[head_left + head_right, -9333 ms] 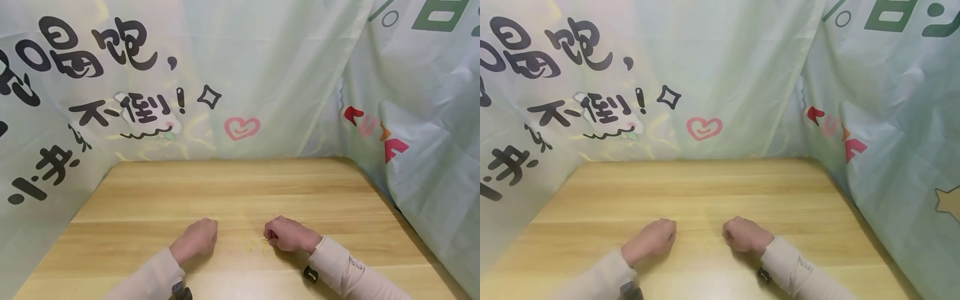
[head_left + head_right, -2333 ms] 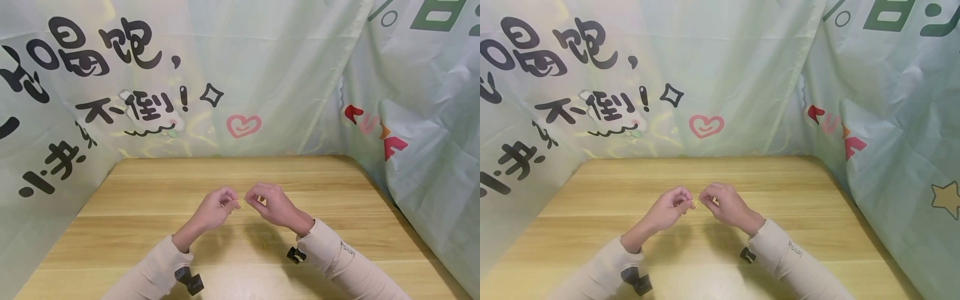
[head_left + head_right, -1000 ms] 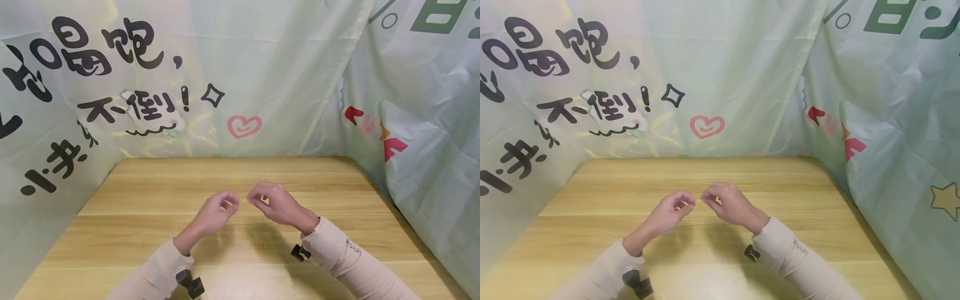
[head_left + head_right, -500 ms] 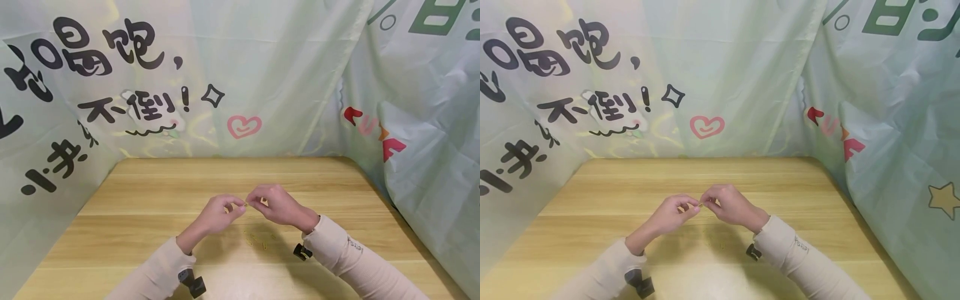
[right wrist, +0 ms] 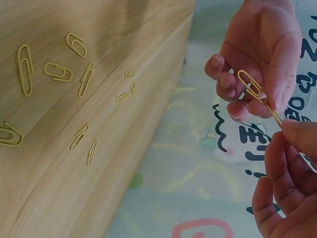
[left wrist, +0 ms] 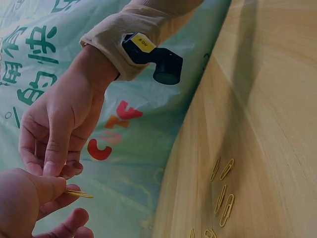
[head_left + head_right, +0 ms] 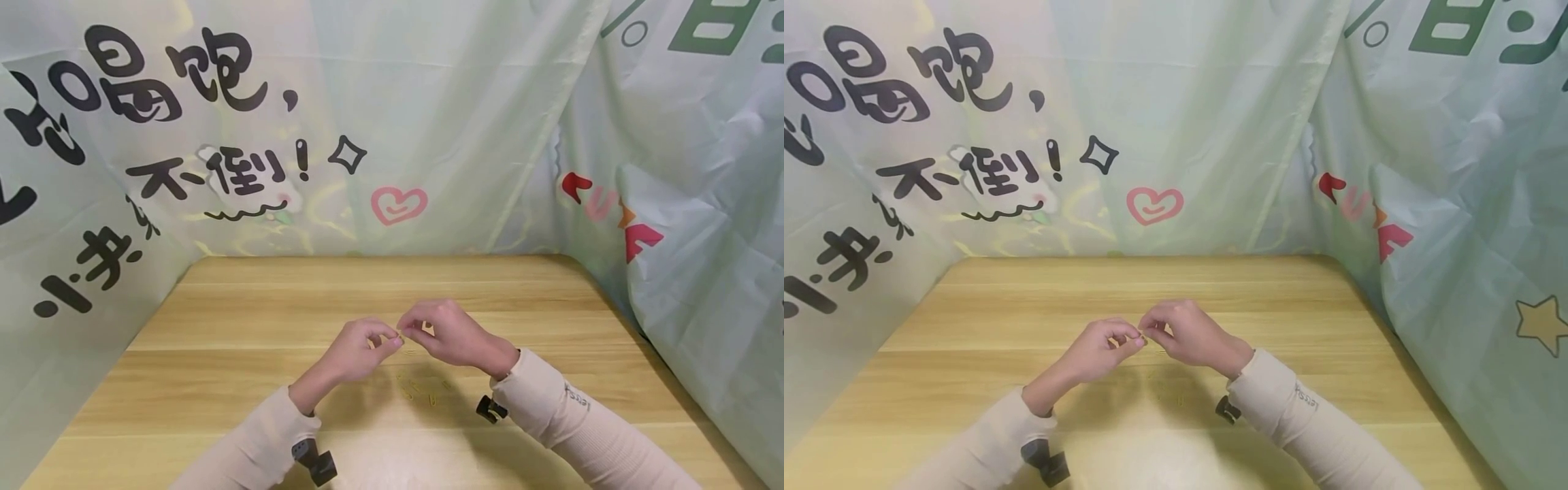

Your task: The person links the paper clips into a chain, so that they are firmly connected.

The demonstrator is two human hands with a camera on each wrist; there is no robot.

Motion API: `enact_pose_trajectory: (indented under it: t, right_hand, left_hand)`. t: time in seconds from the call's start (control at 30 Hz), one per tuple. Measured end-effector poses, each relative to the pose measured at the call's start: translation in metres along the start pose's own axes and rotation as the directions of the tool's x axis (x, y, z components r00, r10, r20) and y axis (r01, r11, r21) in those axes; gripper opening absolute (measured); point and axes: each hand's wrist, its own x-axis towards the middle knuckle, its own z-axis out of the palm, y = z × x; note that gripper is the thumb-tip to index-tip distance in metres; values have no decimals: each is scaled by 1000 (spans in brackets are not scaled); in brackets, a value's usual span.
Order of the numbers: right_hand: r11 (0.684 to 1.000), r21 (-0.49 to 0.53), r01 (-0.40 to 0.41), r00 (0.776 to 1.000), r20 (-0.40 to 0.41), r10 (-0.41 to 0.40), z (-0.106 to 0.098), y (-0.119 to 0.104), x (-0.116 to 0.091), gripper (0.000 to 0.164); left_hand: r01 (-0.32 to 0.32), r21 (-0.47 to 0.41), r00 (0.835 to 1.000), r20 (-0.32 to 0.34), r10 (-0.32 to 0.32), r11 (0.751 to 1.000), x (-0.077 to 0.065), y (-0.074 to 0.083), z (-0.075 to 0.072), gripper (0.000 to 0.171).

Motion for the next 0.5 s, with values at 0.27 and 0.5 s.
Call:
enact_pose_trajectory:
  t: [0.27, 0.5]
  right_hand:
    - [995, 19, -102, 994, 31, 102, -3, 1, -5, 10]
    - [985, 91, -145, 988, 58, 140, -1, 9, -14, 11]
  left_hand:
    - [40, -12, 999, -6, -40, 999, -3, -1, -3, 19]
    - [65, -19, 998, -6, -65, 998, -6, -2, -4, 17]
